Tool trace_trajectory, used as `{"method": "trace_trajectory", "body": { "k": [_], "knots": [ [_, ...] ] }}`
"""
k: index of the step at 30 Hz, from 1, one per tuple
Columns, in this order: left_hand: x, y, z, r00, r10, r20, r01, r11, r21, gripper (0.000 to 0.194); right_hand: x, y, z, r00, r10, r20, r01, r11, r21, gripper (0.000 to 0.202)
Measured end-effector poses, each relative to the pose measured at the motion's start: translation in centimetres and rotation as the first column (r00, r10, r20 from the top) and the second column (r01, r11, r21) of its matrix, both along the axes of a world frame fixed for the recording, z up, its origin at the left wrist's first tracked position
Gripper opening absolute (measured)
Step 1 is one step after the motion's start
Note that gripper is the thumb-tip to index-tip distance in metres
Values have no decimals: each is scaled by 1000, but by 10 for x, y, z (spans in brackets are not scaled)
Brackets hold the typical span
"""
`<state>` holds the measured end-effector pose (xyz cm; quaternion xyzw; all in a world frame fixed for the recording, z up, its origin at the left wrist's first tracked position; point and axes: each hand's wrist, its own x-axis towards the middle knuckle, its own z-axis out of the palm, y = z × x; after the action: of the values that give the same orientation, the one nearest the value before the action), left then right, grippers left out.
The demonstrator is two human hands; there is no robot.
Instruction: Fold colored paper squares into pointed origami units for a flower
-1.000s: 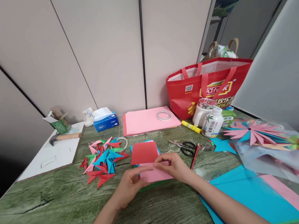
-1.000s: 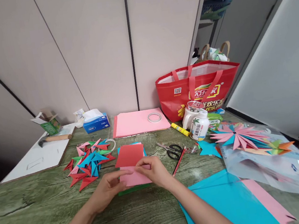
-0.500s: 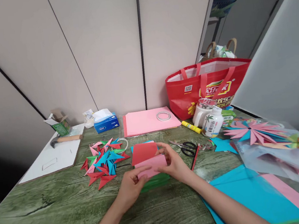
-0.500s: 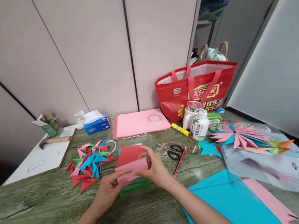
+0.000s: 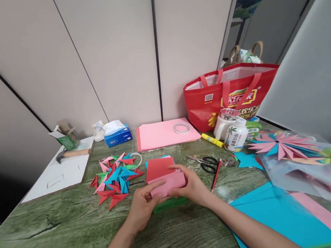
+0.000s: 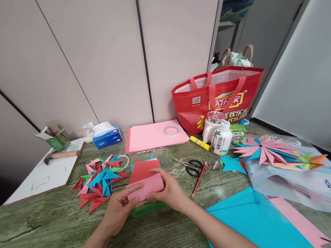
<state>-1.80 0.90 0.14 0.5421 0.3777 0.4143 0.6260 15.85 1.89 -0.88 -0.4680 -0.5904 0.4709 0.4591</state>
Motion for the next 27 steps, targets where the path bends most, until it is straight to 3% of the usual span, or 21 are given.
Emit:
{"method": "trace_trajectory", "body": {
  "k": [4, 11, 13, 19, 27],
  "knots": [
    [-1, 0, 0, 1000, -11, 28, 12, 999, -32, 40, -1, 2, -1, 974, 80, -212, -104, 989, -107, 61],
    [0, 2, 2, 936, 129, -327, -49, 969, 243, 32, 1, 6, -8, 968, 60, -242, -88, 991, -104, 66],
    [0, 2, 3, 944, 120, -307, -49, 972, 228, 33, 3, 6, -9, 972, 83, -222, -108, 988, -107, 64],
    [3, 2, 4, 1000, 7, -4, -7, 1000, -30, 44, 8, 6, -7, 983, 136, -123, -144, 988, -56, 58],
    [6, -1, 8, 999, 49, -5, -49, 997, -54, 44, 12, 10, 0, 966, 129, -223, -164, 976, -143, 47]
  ]
}}
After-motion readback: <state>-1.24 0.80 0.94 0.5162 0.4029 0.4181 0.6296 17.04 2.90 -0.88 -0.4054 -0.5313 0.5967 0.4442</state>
